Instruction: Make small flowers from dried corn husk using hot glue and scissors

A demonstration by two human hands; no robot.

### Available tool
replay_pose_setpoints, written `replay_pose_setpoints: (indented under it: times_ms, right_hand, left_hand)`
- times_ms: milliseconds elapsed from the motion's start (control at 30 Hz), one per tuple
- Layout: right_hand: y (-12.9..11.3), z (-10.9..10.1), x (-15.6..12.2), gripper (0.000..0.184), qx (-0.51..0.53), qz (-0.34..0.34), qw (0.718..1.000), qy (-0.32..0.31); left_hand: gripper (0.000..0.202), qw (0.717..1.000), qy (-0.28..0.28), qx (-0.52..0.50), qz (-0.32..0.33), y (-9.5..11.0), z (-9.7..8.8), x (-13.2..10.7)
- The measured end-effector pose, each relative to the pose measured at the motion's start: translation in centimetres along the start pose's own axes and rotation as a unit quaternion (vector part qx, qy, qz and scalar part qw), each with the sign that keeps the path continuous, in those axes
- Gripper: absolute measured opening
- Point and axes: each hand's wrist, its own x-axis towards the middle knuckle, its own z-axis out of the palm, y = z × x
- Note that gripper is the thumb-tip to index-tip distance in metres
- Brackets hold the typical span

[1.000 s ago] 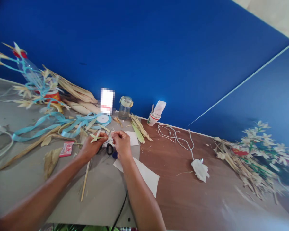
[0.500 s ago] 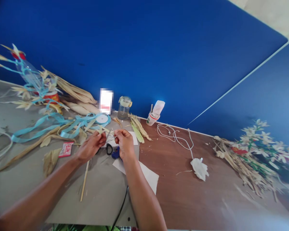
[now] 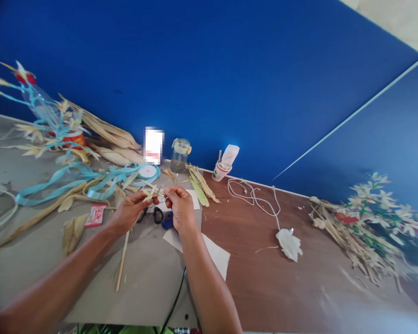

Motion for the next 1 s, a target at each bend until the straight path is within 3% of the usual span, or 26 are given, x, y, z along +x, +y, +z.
replay_pose_setpoints:
  times_ms: [367, 567, 700, 1000]
  right_hand:
    - [-0.06, 0.19, -0.19, 0.016, -0.018, -0.009, 1.000, 0.002]
    - [-0.04, 0.33, -0.28, 0.017, -0.018, -0.008, 1.000, 0.002]
    - [-0.05, 0.38, -0.26, 0.017, -0.018, -0.008, 1.000, 0.001]
    - [0.07, 0.39, -0.34, 0.016, -0.007, -0.009, 1.000, 0.003]
  left_hand:
    - [0.018, 0.998, -0.013, 0.058, 0.021, 0.03, -0.28, 0.08]
    - [0.038, 0.999, -0.006, -0.052, 0.008, -0.14, -0.09, 0.07]
    - [0.025, 0.997, 0.017, -0.078, -0.001, -0.38, -0.10, 0.14]
    - [0.024, 0.994, 0.028, -0.104, -0.004, -0.49, -0.07, 0.18]
